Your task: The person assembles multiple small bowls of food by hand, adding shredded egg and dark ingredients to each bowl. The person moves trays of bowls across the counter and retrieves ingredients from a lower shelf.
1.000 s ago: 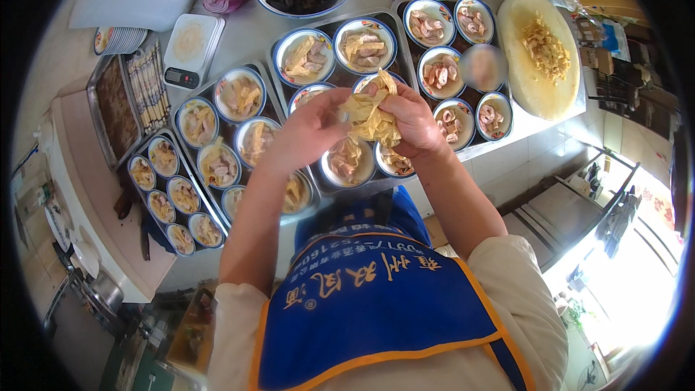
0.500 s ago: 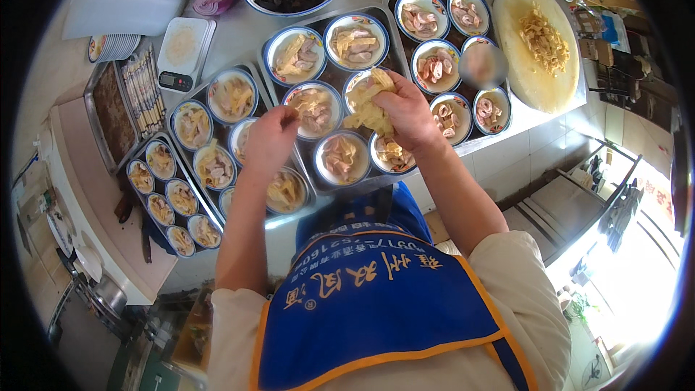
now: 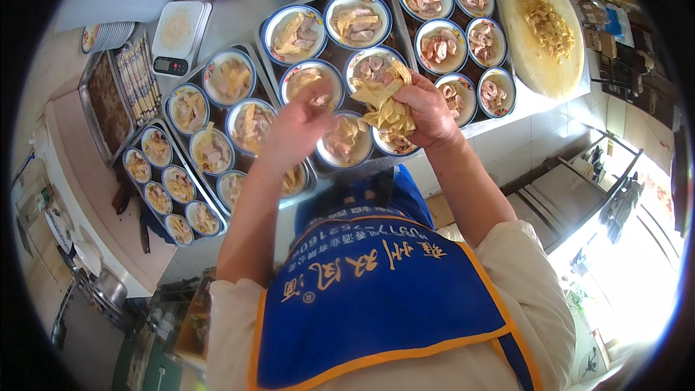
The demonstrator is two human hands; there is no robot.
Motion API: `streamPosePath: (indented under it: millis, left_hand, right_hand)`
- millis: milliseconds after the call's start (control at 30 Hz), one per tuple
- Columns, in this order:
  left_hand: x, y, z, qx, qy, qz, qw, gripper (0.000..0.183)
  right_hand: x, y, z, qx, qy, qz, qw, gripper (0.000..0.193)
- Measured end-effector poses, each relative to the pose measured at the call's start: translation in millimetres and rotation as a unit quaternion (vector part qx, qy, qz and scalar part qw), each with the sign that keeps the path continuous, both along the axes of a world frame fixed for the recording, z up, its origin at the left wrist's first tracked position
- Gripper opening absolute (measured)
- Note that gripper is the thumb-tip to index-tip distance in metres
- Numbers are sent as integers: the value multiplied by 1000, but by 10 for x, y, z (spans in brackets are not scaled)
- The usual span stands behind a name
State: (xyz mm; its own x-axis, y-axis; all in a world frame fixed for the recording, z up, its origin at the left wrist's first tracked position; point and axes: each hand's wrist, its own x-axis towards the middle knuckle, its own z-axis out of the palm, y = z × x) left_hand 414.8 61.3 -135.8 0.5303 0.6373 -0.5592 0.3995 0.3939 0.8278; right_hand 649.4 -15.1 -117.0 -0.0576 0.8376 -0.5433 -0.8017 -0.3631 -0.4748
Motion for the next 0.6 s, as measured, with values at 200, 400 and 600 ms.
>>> streamPosePath:
  millis: [200, 400, 600]
  left_hand:
    - [92, -271, 2, -72, -26, -43, 996, 34]
    - [-98, -404, 62, 61, 164, -107, 979, 27]
    - [-333, -705, -220, 157, 228, -179, 944, 28]
  right_hand:
    - [-112, -202, -241, -9, 58, 67, 996, 23]
    - [-9, -382, -371, -50, -70, 91, 992, 21]
    - [196, -505, -287, -79, -88, 65, 991, 26]
